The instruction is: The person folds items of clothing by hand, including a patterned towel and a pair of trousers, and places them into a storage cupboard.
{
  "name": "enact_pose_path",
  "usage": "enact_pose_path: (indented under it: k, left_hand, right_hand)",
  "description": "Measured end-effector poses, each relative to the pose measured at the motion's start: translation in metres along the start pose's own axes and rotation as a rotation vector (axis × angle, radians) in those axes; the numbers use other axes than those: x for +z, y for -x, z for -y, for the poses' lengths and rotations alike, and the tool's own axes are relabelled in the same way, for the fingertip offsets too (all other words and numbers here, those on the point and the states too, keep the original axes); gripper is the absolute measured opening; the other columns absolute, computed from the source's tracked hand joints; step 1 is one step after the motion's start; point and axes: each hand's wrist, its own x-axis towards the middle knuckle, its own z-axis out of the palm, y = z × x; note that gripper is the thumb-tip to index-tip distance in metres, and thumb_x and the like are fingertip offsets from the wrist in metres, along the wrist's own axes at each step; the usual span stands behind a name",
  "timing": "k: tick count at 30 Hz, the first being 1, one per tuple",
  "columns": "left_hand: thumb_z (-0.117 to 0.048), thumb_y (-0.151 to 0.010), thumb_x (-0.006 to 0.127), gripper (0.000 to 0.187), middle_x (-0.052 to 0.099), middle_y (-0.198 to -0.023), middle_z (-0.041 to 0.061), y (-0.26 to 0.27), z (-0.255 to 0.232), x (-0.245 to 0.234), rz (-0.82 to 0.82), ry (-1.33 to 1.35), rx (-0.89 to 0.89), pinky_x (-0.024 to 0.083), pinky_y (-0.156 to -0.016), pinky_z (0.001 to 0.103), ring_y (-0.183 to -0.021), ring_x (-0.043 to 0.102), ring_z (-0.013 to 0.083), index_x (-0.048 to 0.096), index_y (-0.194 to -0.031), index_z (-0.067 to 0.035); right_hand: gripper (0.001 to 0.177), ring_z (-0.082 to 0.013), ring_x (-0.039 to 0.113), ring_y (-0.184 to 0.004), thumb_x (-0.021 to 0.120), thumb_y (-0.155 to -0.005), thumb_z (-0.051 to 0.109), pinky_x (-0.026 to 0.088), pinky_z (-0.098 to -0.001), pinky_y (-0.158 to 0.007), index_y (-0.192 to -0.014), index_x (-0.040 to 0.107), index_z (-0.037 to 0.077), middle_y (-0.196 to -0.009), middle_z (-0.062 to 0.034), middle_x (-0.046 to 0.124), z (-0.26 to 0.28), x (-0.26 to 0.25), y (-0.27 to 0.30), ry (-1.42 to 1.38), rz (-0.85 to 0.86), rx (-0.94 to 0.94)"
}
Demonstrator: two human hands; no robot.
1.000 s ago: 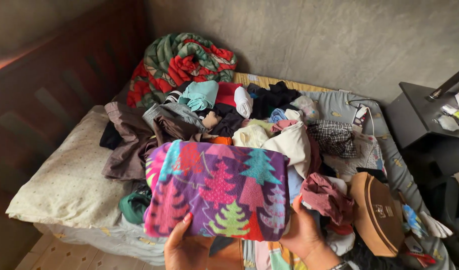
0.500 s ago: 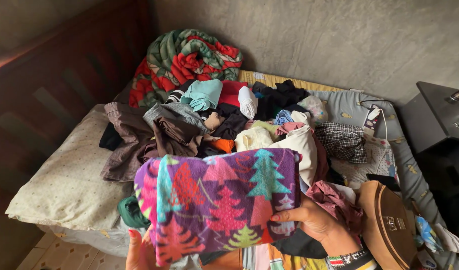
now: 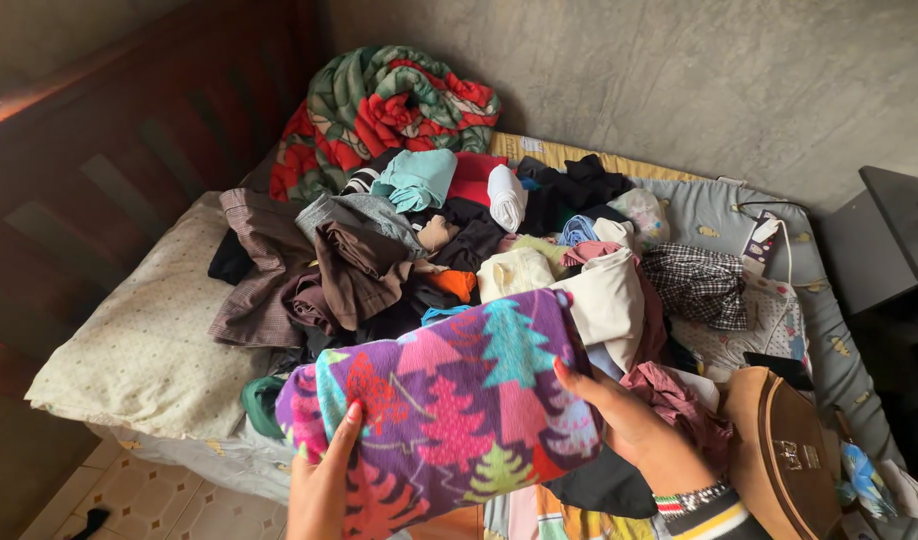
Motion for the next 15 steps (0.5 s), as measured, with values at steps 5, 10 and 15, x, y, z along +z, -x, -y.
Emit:
enact_pose_path:
  k: [5,10,15]
  left_hand:
    - [-0.031,-0.099,0.066,0.037,0.076,-0.082,0.006,0.011,-0.006,0.017,-0.213,-0.03,0.066,0.049,-0.065,0.03,-0.073,0.062,0.0099,0.081,-0.103,0.003]
    - [-0.031,-0.099,0.067,0.035,0.077,-0.082,0.004,0.015,-0.005,0.02,-0.364,-0.105,0.161,0.051,-0.069,0.027,-0.075,0.062,0.0058,0.08,-0.102,0.002]
    - [-0.031,-0.096,0.068,0.035,0.08,-0.087,0.004,0.02,-0.005,0.024,-0.463,-0.187,0.169,0.052,-0.073,0.026,-0.081,0.066,0.0054,0.079,-0.106,0.0]
  right_hand:
    - [0.061,-0.0126,0.066,-0.109,0.067,-0.088,0.046,0.051,-0.0316,-0.093,-0.135,0.065,0.007,-0.122,-0.0036,0.072,0.011,0.022,-0.015,0.222,-0.134,-0.099]
    - [0.051,-0.0081,0.06,-0.108,0.061,-0.095,0.04,0.045,-0.0269,-0.097,-0.134,0.064,0.008,-0.121,0.0005,0.071,-0.001,0.016,-0.036,0.386,-0.101,-0.242]
    - [0.052,-0.0098,0.059,-0.109,0.057,-0.099,0.041,0.045,-0.0288,-0.098,-0.137,0.065,0.006,-0.122,-0.0015,0.069,-0.017,0.012,-0.058,0.311,-0.045,-0.108]
